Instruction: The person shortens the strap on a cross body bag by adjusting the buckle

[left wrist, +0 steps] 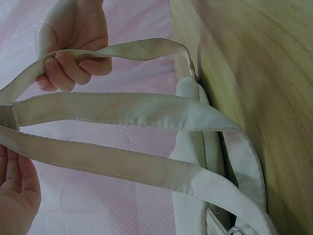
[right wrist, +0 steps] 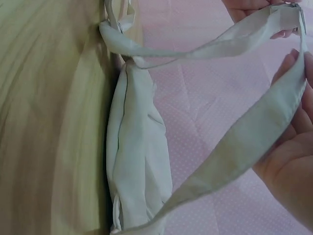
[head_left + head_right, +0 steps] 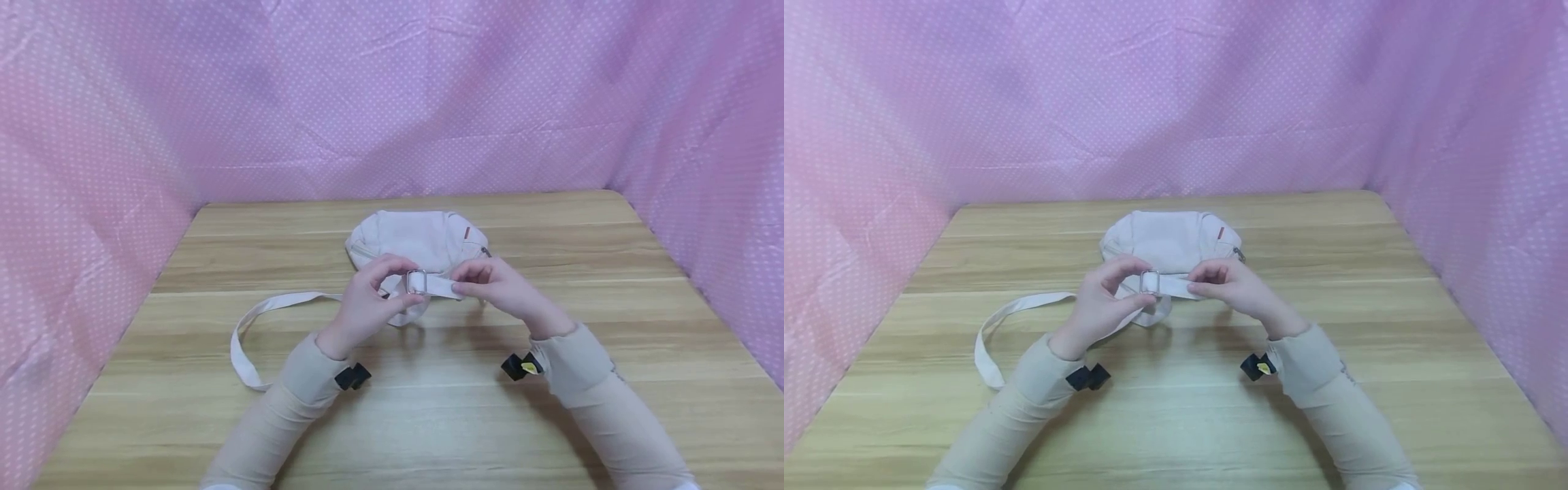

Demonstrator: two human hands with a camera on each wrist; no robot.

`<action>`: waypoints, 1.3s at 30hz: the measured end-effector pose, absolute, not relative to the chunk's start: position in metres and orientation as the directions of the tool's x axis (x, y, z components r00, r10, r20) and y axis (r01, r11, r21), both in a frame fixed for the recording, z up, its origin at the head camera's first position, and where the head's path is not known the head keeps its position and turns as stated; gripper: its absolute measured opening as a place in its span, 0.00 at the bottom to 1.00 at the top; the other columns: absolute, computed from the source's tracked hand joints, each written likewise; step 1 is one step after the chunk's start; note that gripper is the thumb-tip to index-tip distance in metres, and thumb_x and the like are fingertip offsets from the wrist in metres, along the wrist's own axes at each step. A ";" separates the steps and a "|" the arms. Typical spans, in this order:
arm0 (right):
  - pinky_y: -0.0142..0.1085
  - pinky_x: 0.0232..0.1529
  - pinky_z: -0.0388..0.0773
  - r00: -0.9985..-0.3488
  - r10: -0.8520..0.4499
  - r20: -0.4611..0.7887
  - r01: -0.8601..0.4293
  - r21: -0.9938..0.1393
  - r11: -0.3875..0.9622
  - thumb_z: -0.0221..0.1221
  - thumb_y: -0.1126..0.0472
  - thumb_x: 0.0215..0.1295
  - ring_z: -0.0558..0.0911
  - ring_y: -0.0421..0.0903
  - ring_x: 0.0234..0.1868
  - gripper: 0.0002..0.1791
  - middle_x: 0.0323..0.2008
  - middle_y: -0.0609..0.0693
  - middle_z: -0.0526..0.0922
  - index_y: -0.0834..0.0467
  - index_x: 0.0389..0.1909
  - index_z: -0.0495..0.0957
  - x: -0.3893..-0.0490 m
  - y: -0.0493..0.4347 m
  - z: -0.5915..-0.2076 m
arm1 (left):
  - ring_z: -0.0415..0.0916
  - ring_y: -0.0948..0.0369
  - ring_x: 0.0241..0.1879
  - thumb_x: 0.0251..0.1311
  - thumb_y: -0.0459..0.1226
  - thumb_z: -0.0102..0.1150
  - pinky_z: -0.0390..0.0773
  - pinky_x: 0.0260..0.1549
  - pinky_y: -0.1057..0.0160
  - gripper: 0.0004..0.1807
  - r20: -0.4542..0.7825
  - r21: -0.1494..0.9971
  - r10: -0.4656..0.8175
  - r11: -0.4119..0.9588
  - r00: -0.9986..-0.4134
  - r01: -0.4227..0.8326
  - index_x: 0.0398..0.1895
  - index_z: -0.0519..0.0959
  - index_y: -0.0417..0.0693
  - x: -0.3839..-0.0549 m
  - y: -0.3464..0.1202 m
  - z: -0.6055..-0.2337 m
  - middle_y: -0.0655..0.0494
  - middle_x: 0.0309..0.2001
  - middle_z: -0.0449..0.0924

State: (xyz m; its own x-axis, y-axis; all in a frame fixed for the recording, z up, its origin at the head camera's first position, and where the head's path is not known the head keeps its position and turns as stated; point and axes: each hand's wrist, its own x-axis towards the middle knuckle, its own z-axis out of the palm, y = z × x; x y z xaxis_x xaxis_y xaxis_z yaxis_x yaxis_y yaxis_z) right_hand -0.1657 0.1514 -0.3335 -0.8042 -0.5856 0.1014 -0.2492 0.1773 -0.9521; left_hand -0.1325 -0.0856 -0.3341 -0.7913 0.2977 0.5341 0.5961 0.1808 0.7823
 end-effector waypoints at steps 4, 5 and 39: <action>0.27 0.31 0.73 -0.812 -0.574 0.104 -0.239 -0.957 0.165 0.57 0.72 0.60 0.75 0.36 0.29 0.06 0.28 0.38 0.81 0.61 0.33 0.81 -0.166 0.148 -0.335 | 0.75 0.60 0.44 0.42 0.27 0.72 0.75 0.48 0.65 0.19 0.536 0.778 0.304 0.185 -0.788 0.601 0.41 0.80 0.38 -0.133 -0.085 -0.337 0.48 0.40 0.82; 0.27 0.31 0.74 -0.813 -0.572 0.106 -0.238 -0.958 0.161 0.57 0.72 0.60 0.75 0.36 0.29 0.05 0.28 0.39 0.81 0.63 0.34 0.80 -0.166 0.146 -0.335 | 0.75 0.61 0.44 0.42 0.27 0.73 0.75 0.48 0.65 0.19 0.539 0.774 0.305 0.188 -0.785 0.604 0.41 0.80 0.38 -0.133 -0.085 -0.337 0.49 0.40 0.82; 0.30 0.25 0.75 -0.776 -0.618 0.126 -0.304 -0.933 0.192 0.55 0.73 0.62 0.75 0.35 0.27 0.05 0.30 0.38 0.80 0.70 0.37 0.76 -0.168 0.150 -0.347 | 0.74 0.63 0.43 0.44 0.28 0.72 0.77 0.48 0.54 0.19 0.458 0.838 0.355 0.134 -0.815 0.529 0.43 0.80 0.38 -0.137 -0.078 -0.345 0.49 0.40 0.81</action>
